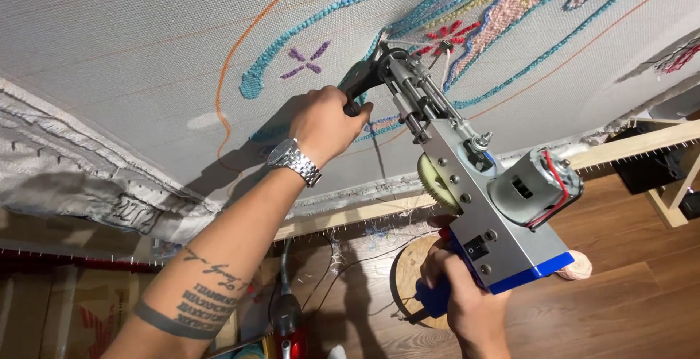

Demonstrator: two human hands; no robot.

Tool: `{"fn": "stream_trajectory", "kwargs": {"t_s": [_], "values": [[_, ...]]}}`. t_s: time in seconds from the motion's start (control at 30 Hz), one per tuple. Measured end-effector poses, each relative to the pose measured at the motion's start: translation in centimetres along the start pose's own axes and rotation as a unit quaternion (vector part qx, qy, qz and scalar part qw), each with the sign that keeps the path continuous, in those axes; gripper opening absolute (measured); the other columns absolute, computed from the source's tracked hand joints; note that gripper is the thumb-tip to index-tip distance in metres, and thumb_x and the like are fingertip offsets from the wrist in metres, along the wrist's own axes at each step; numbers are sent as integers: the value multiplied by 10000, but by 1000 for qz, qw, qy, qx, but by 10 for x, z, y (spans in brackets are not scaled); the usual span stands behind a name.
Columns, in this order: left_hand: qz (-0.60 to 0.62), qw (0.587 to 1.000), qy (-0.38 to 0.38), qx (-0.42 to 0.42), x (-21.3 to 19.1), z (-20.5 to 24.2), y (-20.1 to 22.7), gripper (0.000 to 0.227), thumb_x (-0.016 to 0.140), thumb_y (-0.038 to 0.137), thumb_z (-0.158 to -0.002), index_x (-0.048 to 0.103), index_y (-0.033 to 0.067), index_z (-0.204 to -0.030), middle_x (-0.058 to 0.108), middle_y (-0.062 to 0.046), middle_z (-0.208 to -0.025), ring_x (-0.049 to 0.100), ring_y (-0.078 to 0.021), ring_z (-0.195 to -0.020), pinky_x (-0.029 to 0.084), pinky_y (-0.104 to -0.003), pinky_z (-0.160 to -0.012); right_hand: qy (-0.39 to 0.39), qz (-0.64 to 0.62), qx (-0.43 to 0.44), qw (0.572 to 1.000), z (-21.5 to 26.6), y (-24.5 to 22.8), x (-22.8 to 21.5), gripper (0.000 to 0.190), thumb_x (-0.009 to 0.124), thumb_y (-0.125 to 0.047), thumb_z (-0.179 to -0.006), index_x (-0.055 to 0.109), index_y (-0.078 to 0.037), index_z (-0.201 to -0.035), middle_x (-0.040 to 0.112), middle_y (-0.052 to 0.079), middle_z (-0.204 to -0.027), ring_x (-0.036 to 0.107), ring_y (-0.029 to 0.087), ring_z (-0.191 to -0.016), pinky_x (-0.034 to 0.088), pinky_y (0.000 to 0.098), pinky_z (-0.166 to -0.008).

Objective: Using a tufting gun to create a colorful pattern on a rug canvas.

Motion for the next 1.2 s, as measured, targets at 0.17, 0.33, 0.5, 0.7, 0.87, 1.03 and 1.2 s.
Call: {"fn": "stream_trajectory", "kwargs": {"t_s": [0.17,0.33,0.5,0.7,0.87,1.03,1.2], "values": [[16,1000,12,16,0,-3,0,389,639,366,-802,622,39,-593,563,-31,-431,504,-182,-326,415,-293,-343,8,1,4,1000,-5,3,-1,304,471,109,-692,523,120,-991,546,184,-689,434,195,-426,388,281,-395],[36,999,23,20,4,-7,-2,389,648,366,-793,632,29,-599,569,-60,-443,494,-193,-319,394,-296,-328,-11,21,-45,999,-8,3,-2,309,463,116,-689,508,121,-995,581,198,-831,468,189,-421,415,268,-390],[46,997,54,42,7,-9,-4,405,668,357,-777,611,21,-558,564,-70,-443,487,-204,-312,386,-300,-320,-12,17,-45,999,-8,7,-4,331,463,117,-705,504,115,-1033,589,199,-899,477,197,-460,427,275,-410],[64,995,62,48,-8,-8,2,414,680,350,-763,586,16,-537,557,-77,-436,470,-217,-313,391,-316,-340,-15,14,-35,999,-6,4,0,307,468,88,-716,516,115,-1017,548,161,-683,465,193,-432,422,277,-404],[51,998,10,21,-9,-13,6,392,657,353,-780,610,15,-586,556,-69,-449,454,-188,-319,369,-308,-335,-7,-14,-28,999,-8,2,1,332,464,89,-701,503,119,-1029,521,163,-662,446,195,-423,398,271,-396],[30,998,24,40,-13,-11,9,392,668,360,-774,620,24,-578,561,-80,-448,487,-215,-335,397,-323,-368,10,-23,-25,999,-6,-2,3,342,459,103,-694,503,122,-1033,535,184,-777,441,202,-437,386,275,-398],[25,999,11,29,-9,-5,14,401,648,391,-788,635,47,-582,562,-43,-437,481,-177,-318,381,-284,-330,14,-11,-46,999,-2,-10,-3,366,460,106,-675,506,108,-1038,574,206,-919,465,203,-458,399,271,-393]]}}
Point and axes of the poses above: each hand's wrist, its own z-axis away from the middle knuckle, its own x-axis out of the palm, y = z × x, the point moved 3 cm from there along -z, towards the middle knuckle
